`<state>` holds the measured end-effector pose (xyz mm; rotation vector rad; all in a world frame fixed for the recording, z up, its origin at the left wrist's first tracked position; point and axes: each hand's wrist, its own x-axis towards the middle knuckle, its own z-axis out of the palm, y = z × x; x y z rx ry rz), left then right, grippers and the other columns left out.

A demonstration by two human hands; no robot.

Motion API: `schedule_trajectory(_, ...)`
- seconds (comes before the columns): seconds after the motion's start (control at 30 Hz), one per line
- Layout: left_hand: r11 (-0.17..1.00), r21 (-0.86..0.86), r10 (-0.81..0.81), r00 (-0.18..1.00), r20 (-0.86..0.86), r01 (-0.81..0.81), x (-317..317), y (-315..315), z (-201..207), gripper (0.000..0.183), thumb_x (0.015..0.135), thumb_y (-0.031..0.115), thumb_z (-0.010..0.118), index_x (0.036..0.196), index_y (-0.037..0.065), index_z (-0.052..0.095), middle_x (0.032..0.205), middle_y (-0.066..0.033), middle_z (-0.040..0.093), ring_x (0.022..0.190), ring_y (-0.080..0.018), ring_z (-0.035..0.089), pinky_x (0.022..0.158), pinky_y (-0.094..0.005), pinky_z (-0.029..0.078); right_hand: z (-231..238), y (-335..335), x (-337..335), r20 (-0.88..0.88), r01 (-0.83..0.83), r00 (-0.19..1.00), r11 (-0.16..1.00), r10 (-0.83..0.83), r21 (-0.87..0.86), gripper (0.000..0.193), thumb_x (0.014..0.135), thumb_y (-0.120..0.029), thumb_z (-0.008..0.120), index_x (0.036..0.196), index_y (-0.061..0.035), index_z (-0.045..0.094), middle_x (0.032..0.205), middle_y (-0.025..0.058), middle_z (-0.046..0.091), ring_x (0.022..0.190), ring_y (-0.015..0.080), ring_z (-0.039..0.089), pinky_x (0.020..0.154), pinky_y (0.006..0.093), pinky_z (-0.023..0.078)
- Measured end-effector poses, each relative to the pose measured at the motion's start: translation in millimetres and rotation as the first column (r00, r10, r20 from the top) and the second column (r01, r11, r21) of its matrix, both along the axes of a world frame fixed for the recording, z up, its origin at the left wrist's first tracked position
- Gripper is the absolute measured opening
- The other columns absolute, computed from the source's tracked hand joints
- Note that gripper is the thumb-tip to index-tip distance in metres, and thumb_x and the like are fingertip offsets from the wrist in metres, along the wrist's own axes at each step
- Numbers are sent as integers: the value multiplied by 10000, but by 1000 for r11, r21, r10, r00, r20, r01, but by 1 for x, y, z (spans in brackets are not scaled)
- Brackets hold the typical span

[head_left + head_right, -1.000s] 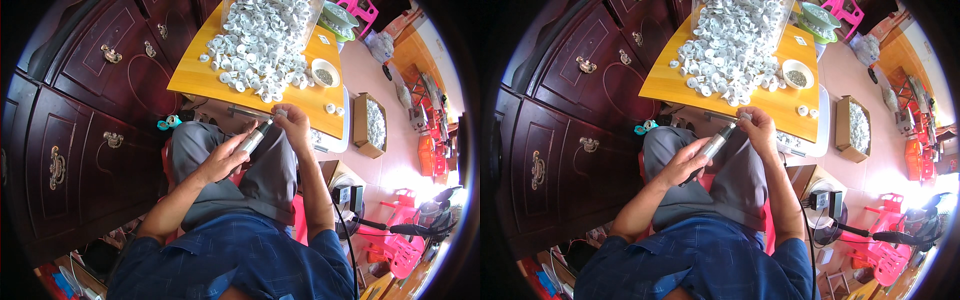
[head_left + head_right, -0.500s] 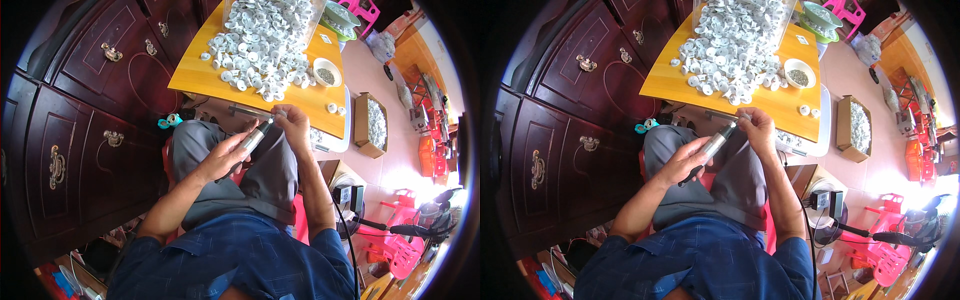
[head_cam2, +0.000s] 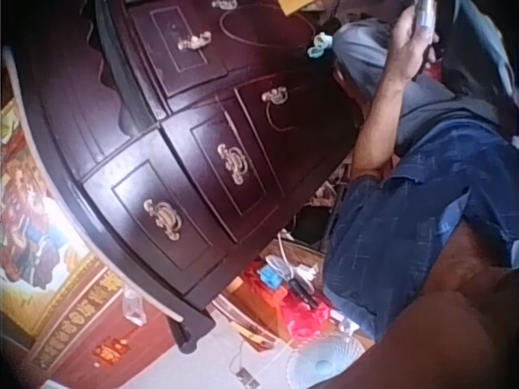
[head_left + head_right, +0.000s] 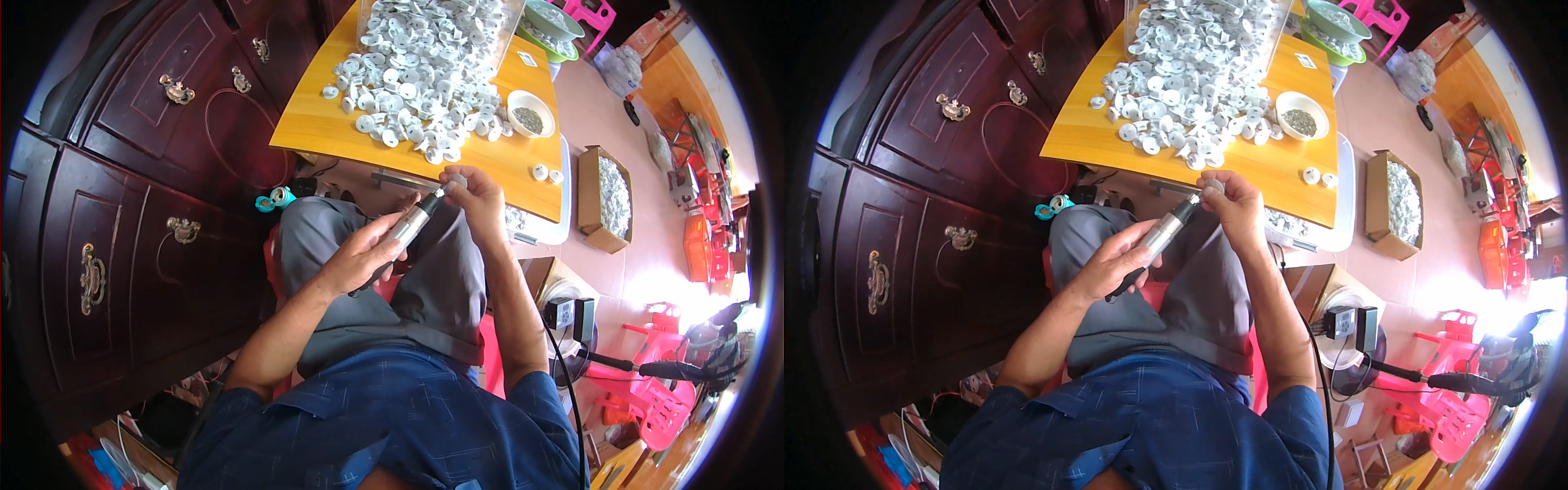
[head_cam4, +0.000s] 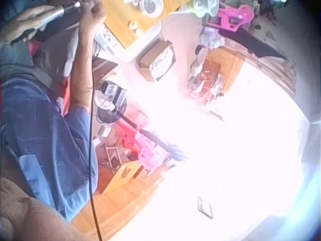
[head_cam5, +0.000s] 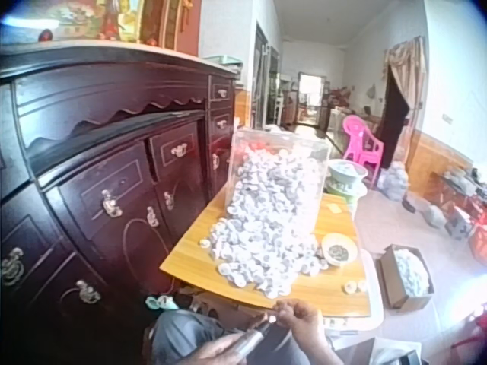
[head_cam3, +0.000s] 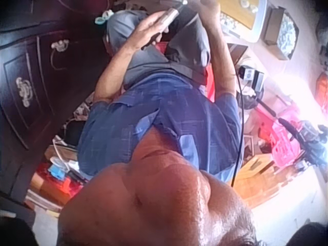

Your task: Assembling small white plastic components using an electric screwdriver by inserting screws into prepared housings.

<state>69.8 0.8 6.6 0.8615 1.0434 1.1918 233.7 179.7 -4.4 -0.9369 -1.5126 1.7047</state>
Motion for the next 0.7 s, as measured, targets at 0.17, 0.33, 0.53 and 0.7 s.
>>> schedule_trajectory(0.17, 1000, -5, -11, 1000, -16, 11, -2, -2, 3, 595, 987, 322, 552, 1470, 36, 354, 970, -81, 575, 621, -70, 537, 530, -210, 459, 3, 27, 23, 161, 159, 966, 954, -204, 253, 206, 878, -53, 643, 1076, -53, 696, 967, 90, 700, 763, 104, 647, 697, 256, 527)
schedule_trajectory(0.33, 1000, 3, -15, 998, -57, 15, -2, -3, 0, 603, 990, 332, 549, 1471, 28, 351, 969, -75, 568, 629, -72, 536, 533, -209, 458, 12, 46, 51, 271, 165, 768, 588, -581, 792, 225, 828, -47, 635, 1034, -85, 718, 991, 130, 684, 731, 233, 671, 705, 334, 533)
schedule_trajectory(0.53, 1000, -1, -6, 999, -40, 6, -2, -2, 4, 566, 1005, 312, 544, 1450, 9, 370, 927, -63, 585, 652, -77, 544, 588, -224, 462, 1, 59, 76, 396, 54, 574, 516, -717, 855, 257, 793, -28, 671, 1039, -96, 701, 1111, 138, 611, 985, 312, 628, 858, 413, 513)
schedule_trajectory(0.7, 1000, 12, 2, 999, -44, -2, -5, -3, 5, 563, 1004, 318, 547, 1443, 7, 381, 924, -63, 584, 648, -78, 545, 585, -224, 462, 10, 62, 77, 358, 170, 527, 509, -771, 844, 315, 788, -12, 676, 1091, -96, 681, 1126, 137, 583, 990, 325, 622, 859, 415, 509)
